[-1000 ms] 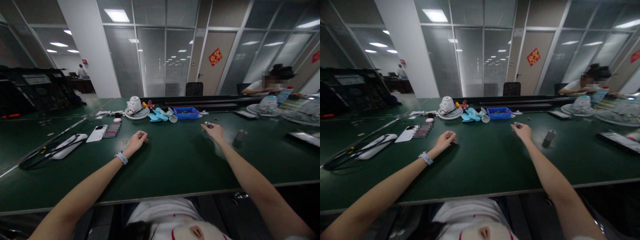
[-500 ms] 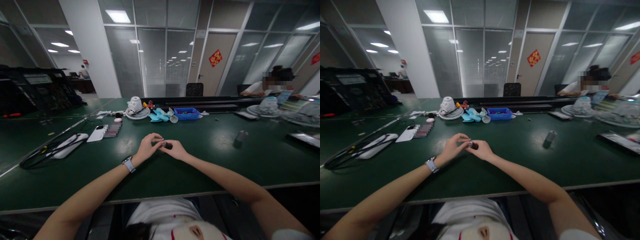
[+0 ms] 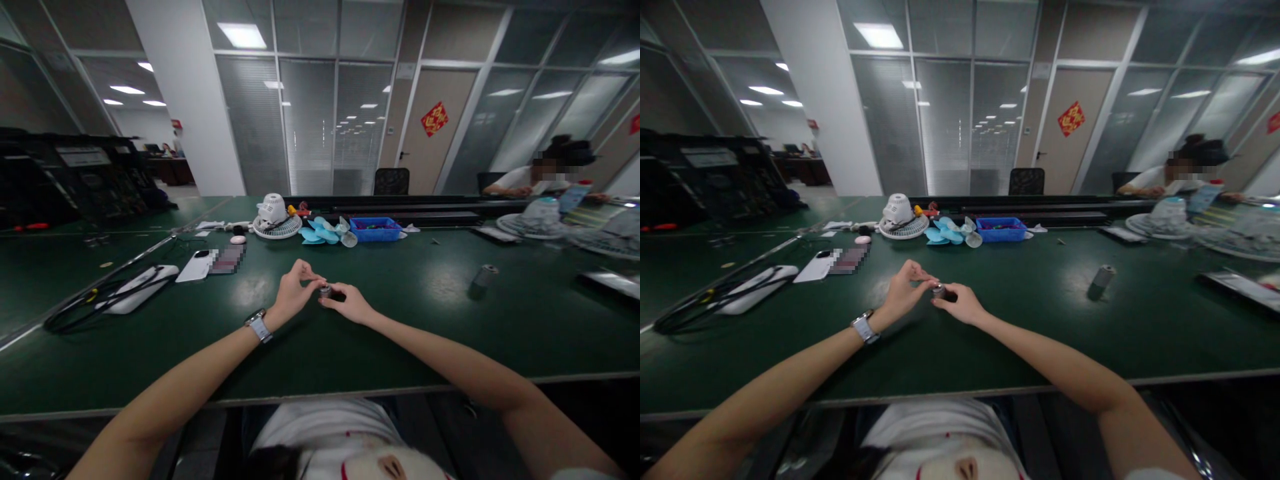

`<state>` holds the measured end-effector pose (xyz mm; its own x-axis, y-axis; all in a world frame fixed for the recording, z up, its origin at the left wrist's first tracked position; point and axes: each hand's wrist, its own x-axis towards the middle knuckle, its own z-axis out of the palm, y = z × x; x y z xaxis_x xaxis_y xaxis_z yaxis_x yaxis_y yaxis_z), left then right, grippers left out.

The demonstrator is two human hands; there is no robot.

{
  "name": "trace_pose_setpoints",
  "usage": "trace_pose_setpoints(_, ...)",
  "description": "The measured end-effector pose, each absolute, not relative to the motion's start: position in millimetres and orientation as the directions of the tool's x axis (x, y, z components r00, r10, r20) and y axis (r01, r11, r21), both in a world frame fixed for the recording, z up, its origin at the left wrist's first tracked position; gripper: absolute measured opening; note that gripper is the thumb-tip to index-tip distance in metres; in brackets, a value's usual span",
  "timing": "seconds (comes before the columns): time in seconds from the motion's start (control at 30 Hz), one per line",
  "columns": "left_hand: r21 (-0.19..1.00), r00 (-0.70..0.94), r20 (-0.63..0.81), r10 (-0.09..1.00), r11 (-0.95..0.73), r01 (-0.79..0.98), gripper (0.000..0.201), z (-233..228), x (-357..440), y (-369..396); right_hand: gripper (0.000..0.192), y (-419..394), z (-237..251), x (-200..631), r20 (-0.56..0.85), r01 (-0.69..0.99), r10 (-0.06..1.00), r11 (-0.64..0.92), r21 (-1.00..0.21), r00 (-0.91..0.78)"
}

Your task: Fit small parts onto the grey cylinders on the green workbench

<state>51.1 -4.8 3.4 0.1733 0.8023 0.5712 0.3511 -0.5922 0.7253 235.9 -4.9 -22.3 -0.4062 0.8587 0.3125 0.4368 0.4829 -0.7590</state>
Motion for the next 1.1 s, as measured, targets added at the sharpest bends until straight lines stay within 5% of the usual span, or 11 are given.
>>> trace_pose_setpoints(0.4,0.713,0.302,0.524,0.796,-0.604,0.356,0.035,7,56,-11,0.021,0,-30,237,0.363,0.418,0.835,0.529,-0.739,-0.414)
trace_pose_setpoints(0.87,0.672,0.140,0.611,0.779,-0.604,0.428,0.024,9,48,3,0.029,-3,-27,237,0.340,0.431,0.844,0.511,-0.744,-0.414)
trace_pose_setpoints(1.1,0.810,0.384,0.330,0.862,-0.468,0.353,0.031,-32,19,27,0.038,-6,-24,239,0.346,0.420,0.849,0.504,-0.755,-0.398)
